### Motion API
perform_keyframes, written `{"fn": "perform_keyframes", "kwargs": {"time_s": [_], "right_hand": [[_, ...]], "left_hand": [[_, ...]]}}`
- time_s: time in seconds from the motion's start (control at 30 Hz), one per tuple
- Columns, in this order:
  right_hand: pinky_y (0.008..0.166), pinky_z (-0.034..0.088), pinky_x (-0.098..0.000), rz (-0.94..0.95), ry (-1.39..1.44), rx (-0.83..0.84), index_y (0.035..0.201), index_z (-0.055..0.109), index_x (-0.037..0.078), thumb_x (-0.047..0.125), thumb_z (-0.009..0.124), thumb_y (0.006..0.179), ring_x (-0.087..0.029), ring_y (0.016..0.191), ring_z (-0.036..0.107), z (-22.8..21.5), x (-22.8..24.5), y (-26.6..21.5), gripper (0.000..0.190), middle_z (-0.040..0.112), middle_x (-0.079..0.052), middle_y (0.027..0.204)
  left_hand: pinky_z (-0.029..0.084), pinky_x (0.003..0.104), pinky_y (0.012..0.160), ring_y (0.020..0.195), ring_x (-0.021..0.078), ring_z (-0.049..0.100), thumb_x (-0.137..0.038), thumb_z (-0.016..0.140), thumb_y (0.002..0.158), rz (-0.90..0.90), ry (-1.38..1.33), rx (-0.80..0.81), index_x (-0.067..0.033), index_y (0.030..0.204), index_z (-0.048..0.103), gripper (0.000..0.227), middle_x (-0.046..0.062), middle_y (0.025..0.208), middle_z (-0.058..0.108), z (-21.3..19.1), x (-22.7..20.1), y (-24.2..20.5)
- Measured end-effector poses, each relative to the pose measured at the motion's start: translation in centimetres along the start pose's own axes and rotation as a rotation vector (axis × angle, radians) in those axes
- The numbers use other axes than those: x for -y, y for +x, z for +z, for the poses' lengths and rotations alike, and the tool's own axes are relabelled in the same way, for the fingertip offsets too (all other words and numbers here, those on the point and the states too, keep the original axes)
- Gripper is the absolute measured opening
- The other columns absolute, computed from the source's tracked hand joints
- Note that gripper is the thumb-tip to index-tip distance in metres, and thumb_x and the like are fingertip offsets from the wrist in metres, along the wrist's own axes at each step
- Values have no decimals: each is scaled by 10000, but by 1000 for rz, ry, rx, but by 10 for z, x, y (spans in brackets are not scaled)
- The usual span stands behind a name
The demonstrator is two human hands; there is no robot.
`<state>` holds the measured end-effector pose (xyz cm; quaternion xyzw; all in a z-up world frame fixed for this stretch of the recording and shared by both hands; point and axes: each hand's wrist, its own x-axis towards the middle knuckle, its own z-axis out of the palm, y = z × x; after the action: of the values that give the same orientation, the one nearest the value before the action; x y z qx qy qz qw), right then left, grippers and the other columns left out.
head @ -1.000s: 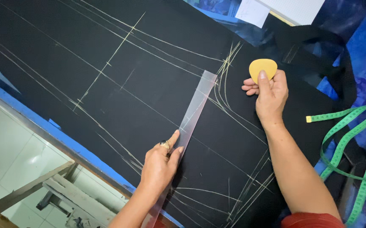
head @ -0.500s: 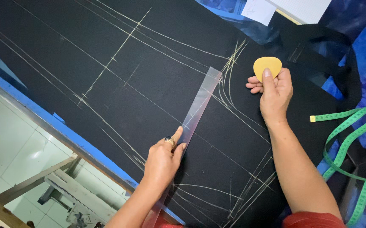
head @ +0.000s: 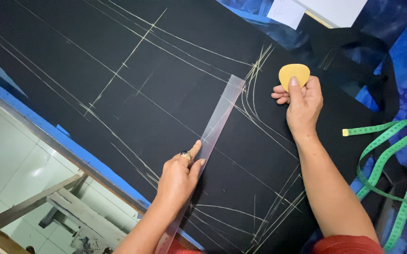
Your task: The person uses a transparent ruler and a yellow chalk-like marker to draw straight lines on a large sheet of black fabric. They also use a green measuring tape to measure distances and mark points on the fabric. The person repeatedly repositions the ruler and tape to create a grid-like pattern of intersecting lines.
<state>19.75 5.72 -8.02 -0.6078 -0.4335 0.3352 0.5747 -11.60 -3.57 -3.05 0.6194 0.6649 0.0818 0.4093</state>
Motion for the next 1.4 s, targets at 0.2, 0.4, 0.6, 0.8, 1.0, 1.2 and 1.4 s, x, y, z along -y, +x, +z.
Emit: {"fn": "perform_keyframes", "kwargs": {"time_s": [0.2,0.4,0.6,0.8,1.0,1.2,1.4], "right_hand": [[620,600,-183,-20,-17,9,1147,463,-4,264,495,1153,-182,742,745,0,-7,2,270,730,-214,888],[623,610,-196,-23,-30,0,1143,477,-3,263,505,1152,-195,752,756,1,4,-2,268,737,-219,897],[623,605,-189,-47,-32,-5,1135,480,-17,261,505,1155,-190,740,748,1,-6,0,280,731,-224,891],[623,615,-214,-42,-51,-19,1114,498,-14,253,512,1147,-208,735,751,2,2,0,269,734,-228,885],[546,601,-201,61,-81,3,1137,556,-43,167,581,1110,-185,745,752,3,-4,26,214,730,-201,921],[532,632,-224,-48,-242,-8,1060,717,-38,31,725,1021,-189,707,770,15,13,61,79,722,-186,816],[723,536,-262,-239,-353,156,1115,730,39,165,675,1038,-123,757,697,27,-1,81,158,696,-46,893]], "left_hand": [[599,513,734,930,459,739,-256,706,924,33,-18,-13,-218,1411,677,489,268,928,755,0,0,1],[605,459,736,890,374,760,-314,731,898,-33,-33,-19,-305,1392,695,496,174,852,769,6,9,3],[581,482,668,828,400,754,-291,752,883,-1,-43,-48,-292,1351,722,470,195,797,757,7,9,3],[594,472,747,870,397,759,-314,737,883,10,-49,-37,-304,1380,707,498,189,813,769,-4,2,2],[580,514,788,861,431,737,-301,706,920,173,8,-98,-232,1417,666,503,212,799,753,-8,-20,36],[607,450,817,995,394,747,-227,729,904,55,-139,-34,-245,1409,684,508,220,975,770,-4,-30,48],[483,381,734,784,300,653,-298,690,946,167,-37,-13,-234,1507,568,578,80,809,708,7,-15,59]]}}
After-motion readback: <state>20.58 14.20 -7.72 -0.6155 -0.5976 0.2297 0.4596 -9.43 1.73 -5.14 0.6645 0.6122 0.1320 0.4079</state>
